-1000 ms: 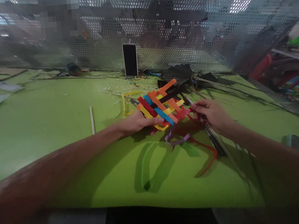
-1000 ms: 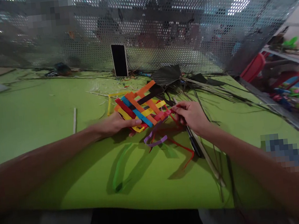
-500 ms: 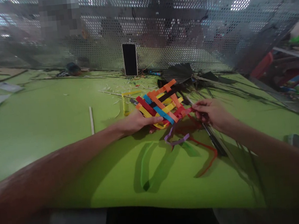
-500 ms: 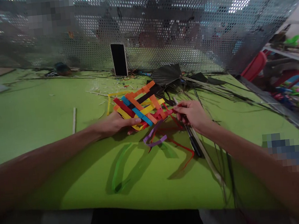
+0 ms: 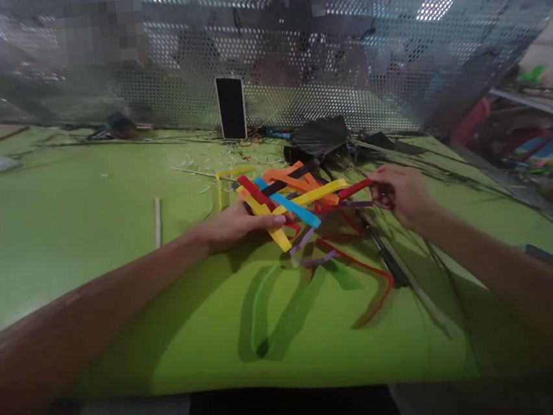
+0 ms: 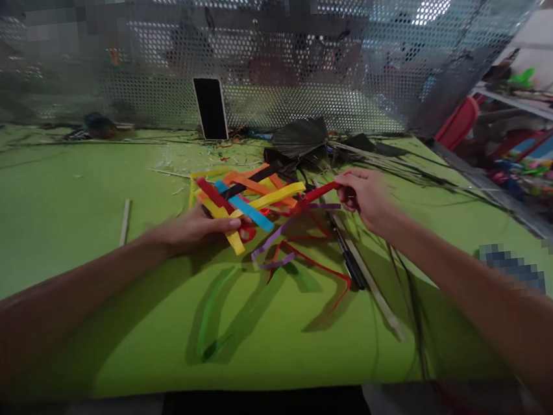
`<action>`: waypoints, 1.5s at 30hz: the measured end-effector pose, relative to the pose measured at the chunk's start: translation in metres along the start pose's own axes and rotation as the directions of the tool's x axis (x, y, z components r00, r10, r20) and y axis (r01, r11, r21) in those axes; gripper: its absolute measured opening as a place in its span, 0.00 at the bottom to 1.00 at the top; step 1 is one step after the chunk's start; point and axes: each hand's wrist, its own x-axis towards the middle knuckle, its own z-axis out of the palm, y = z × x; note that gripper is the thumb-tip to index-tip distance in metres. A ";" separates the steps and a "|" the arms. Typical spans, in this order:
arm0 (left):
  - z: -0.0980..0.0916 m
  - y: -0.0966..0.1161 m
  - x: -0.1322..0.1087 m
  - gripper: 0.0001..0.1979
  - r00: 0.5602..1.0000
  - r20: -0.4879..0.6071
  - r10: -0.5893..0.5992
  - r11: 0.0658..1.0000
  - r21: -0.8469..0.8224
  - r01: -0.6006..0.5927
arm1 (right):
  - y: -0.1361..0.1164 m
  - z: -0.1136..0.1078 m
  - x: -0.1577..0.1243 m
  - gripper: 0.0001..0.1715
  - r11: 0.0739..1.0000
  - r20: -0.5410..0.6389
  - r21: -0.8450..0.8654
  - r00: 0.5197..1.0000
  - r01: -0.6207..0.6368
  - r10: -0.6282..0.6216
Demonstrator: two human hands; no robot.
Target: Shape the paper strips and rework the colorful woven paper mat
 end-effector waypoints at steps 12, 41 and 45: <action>-0.048 0.013 0.010 0.21 0.964 -0.223 0.145 0.986 -0.046 -0.159 | -0.011 -0.004 -0.002 0.21 0.984 -0.121 0.175 0.993 0.033 -0.012; -0.079 0.038 0.010 0.18 0.862 -0.448 0.238 0.967 0.023 -0.255 | -0.001 0.009 -0.004 0.24 0.449 0.518 -0.706 0.832 0.547 -0.198; -0.092 0.050 0.006 0.18 0.822 -0.481 0.306 0.945 0.045 -0.325 | -0.018 0.015 -0.008 0.26 0.321 0.512 -0.784 0.846 0.531 -0.147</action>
